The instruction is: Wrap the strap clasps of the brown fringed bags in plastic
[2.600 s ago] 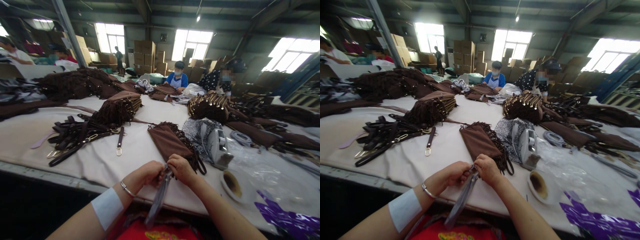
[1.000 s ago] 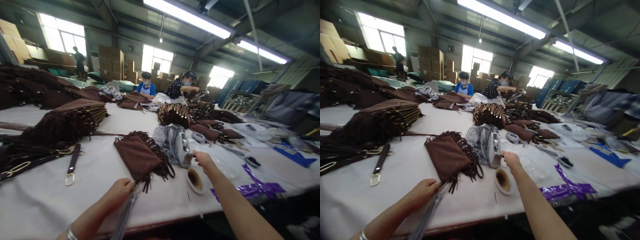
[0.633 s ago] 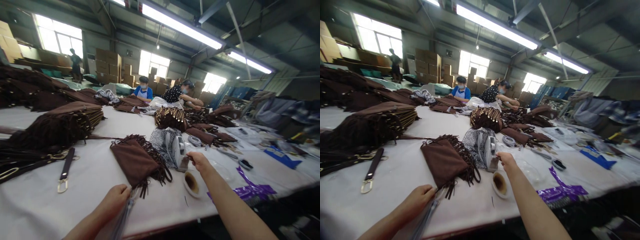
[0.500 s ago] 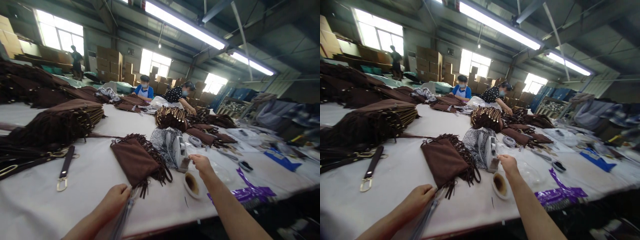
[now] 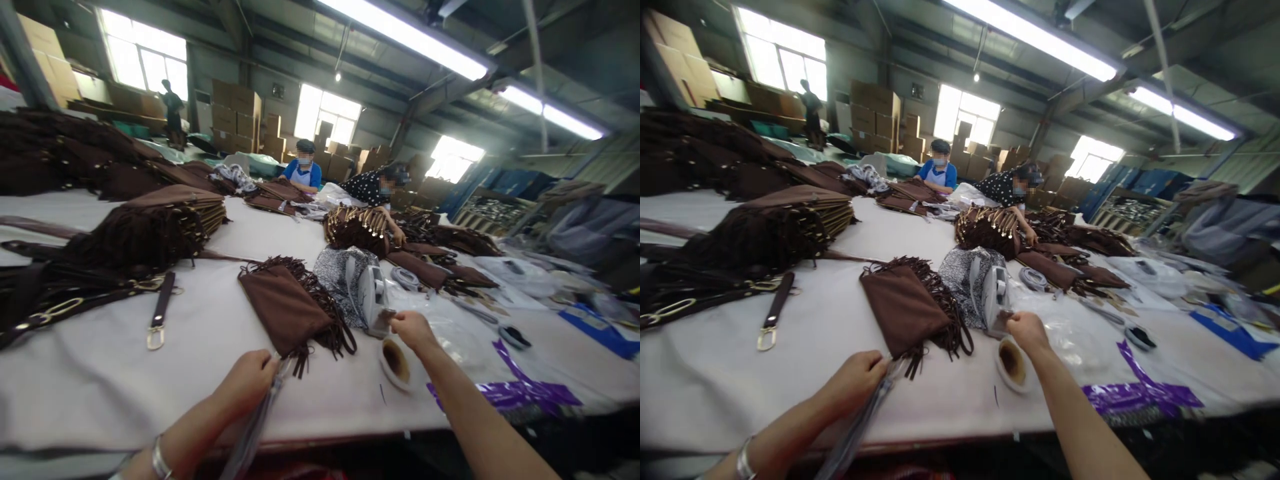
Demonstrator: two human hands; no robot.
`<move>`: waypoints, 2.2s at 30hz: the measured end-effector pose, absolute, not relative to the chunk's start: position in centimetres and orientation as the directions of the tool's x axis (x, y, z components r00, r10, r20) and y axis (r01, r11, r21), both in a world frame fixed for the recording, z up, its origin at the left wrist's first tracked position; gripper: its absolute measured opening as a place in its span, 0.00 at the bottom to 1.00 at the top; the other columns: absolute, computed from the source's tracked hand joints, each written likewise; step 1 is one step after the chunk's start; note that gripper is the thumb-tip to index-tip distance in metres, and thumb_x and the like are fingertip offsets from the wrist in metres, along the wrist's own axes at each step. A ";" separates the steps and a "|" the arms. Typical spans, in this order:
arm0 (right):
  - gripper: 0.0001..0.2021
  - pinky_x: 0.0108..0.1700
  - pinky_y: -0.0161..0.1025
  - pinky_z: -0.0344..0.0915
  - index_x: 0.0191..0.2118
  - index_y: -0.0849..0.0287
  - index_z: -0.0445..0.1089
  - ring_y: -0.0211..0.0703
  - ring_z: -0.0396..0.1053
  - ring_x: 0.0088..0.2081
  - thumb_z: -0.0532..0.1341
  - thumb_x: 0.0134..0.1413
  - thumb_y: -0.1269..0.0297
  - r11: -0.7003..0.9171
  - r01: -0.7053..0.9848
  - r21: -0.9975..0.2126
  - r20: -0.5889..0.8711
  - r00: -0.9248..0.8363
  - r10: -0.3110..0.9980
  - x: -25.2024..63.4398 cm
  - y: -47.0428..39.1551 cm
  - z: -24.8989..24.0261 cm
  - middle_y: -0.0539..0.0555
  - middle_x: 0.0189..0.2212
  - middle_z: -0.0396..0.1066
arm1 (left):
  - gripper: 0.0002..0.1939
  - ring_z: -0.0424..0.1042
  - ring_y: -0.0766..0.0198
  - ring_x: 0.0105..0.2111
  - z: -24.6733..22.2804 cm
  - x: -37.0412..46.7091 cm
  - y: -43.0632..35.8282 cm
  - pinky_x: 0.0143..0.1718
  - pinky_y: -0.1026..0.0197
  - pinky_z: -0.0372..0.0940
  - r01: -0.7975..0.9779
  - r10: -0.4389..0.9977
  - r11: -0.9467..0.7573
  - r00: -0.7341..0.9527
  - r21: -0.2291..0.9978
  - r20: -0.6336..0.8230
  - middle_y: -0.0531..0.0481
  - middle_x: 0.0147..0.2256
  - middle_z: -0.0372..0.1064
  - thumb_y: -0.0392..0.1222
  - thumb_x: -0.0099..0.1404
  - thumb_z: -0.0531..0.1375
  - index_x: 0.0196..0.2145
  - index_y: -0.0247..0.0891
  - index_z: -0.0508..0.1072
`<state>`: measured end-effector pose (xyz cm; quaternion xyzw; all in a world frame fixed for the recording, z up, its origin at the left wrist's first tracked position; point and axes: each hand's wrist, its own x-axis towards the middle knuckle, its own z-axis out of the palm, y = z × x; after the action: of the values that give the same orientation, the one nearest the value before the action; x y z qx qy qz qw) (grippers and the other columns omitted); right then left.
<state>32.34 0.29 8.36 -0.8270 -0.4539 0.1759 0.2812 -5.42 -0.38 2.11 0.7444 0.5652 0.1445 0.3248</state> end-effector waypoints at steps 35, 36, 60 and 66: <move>0.19 0.20 0.34 0.44 0.10 0.60 0.64 0.33 0.53 0.17 0.65 0.45 0.62 -0.157 0.774 -0.614 -0.355 -0.093 0.930 8.8 0.8 3.8 0.48 0.08 0.57 | 0.09 0.72 0.59 0.29 -1.1 -6.2 -4.0 0.32 0.58 0.68 0.829 0.901 -0.433 0.412 0.355 0.137 0.45 0.31 0.72 0.32 0.66 0.50 0.35 0.35 0.70; 0.17 0.20 0.34 0.44 0.11 0.61 0.66 0.32 0.53 0.17 0.64 0.45 0.62 -0.163 0.760 -0.629 -0.366 -0.105 0.925 9.0 0.5 3.9 0.48 0.09 0.58 | 0.09 0.72 0.58 0.29 -1.1 -6.2 -4.0 0.32 0.58 0.68 0.829 0.903 -0.429 0.406 0.359 0.140 0.44 0.31 0.72 0.33 0.66 0.50 0.35 0.35 0.70; 0.01 0.16 0.29 0.52 0.23 0.60 0.67 0.31 0.57 0.14 0.59 0.39 0.72 -0.369 0.351 -0.861 -0.394 0.001 0.919 9.1 -3.2 4.0 0.45 0.14 0.65 | 0.09 0.40 0.76 0.14 1.9 -5.2 -3.6 0.16 0.69 0.35 -0.201 0.774 0.608 0.368 0.768 -0.515 0.63 0.16 0.46 0.44 0.56 0.57 0.25 0.36 0.65; 0.04 0.16 0.30 0.51 0.23 0.59 0.65 0.31 0.58 0.12 0.59 0.41 0.74 -0.357 0.409 -0.840 -0.377 0.034 0.925 8.3 -3.1 3.3 0.46 0.14 0.68 | 0.09 0.40 0.77 0.13 2.3 -5.3 -3.2 0.15 0.71 0.36 -0.241 0.698 0.702 0.422 0.670 -0.579 0.62 0.16 0.46 0.40 0.56 0.55 0.21 0.37 0.59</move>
<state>8.34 -3.15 3.27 -0.6674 -0.4999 0.4829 0.2673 -5.34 -3.16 2.29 0.2528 0.4515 0.2920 0.8044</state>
